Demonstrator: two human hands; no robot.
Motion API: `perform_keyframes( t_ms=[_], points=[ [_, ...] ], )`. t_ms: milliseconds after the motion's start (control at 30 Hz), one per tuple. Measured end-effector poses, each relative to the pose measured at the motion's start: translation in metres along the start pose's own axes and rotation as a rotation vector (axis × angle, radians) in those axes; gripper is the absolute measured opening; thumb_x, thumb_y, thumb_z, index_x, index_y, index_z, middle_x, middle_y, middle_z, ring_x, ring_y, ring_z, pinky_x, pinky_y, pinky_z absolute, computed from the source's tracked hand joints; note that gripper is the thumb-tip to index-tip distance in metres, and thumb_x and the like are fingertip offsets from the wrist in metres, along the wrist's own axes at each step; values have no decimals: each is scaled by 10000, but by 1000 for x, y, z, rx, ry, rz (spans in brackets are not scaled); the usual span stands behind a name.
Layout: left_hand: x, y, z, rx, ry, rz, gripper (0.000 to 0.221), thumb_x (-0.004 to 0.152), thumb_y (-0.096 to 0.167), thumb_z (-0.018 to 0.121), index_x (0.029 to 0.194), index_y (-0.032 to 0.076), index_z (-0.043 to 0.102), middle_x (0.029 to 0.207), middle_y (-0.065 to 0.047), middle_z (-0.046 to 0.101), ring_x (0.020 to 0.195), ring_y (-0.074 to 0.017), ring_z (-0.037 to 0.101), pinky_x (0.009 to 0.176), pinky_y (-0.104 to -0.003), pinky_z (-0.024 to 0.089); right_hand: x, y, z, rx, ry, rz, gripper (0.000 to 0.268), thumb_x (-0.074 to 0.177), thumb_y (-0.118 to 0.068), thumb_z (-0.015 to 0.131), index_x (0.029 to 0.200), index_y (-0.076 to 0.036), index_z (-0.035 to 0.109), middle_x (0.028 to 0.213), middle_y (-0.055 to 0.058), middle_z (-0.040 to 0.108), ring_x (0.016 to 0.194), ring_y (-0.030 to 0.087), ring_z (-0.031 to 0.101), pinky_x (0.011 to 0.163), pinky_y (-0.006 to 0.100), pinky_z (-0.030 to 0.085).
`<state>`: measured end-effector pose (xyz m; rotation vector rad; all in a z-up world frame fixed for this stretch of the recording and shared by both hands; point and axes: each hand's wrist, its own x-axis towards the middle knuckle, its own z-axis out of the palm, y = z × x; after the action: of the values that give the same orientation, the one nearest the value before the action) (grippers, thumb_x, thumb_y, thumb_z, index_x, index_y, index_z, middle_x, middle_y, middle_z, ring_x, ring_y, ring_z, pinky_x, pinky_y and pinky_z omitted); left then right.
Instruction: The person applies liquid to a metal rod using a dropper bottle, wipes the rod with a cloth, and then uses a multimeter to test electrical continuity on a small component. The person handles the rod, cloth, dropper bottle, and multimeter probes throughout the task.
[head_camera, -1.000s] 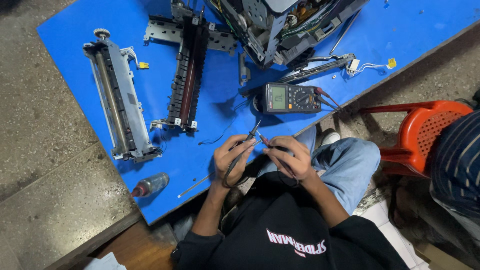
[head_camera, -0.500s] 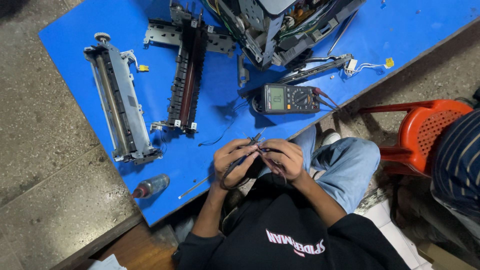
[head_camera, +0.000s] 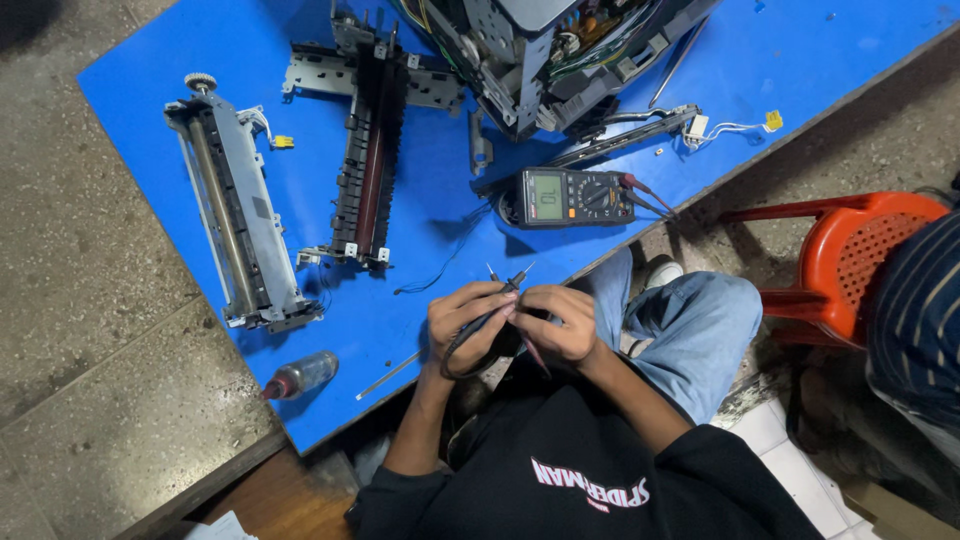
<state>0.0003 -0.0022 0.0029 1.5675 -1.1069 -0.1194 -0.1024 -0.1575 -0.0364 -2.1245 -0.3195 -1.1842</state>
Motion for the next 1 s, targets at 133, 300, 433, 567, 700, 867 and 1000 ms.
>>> perform_keyframes(
  t_ms=[133,300,433,567,700,867,1000],
  points=[
    [-2,-4,0,-1,-5,5,208,867,-68,729,1070,-27,728,1052,-165,748,917,-265,778,787,-316,636,5,-4,-3,16,14,9,224,781,-47,831,975,-18,722,921,134,694,826,283,731,668,351,604],
    [-4,-8,1,-18,-8,-14,197,868,-70,725,1062,-39,736,1045,-179,746,906,-261,777,777,-305,636,6,-4,-4,36,-13,4,232,775,-61,812,983,-10,722,916,143,697,811,291,725,666,364,604],
    [-5,-8,1,2,39,-29,197,855,-77,732,1049,-50,740,1037,-182,738,898,-253,766,773,-296,625,-2,-3,-1,66,-1,36,206,814,-16,788,1003,-7,707,950,157,710,815,292,735,681,362,608],
    [-5,-5,2,-22,124,-129,182,848,-84,748,1027,-55,738,1010,-176,744,889,-237,768,769,-291,626,-16,5,-1,30,57,56,198,816,29,775,991,-15,691,960,147,702,814,282,735,690,360,609],
    [-3,-3,3,7,189,-164,160,843,-78,771,998,-58,739,989,-172,748,886,-230,768,774,-293,619,-30,19,-10,-41,111,105,217,779,65,754,970,-7,681,964,147,705,836,298,713,715,386,569],
    [-1,-2,3,-33,261,-233,155,839,-70,777,987,-51,733,979,-158,742,876,-215,769,764,-289,636,-35,31,-17,-100,112,183,238,791,13,809,994,-14,688,997,129,703,904,306,679,797,409,514],
    [0,-2,3,-13,283,-245,157,841,-82,774,987,-50,727,978,-156,744,886,-214,755,793,-299,618,-33,27,-17,-203,-72,217,331,800,-202,841,1077,-64,722,1101,111,689,1003,317,629,888,452,450]
  ],
)
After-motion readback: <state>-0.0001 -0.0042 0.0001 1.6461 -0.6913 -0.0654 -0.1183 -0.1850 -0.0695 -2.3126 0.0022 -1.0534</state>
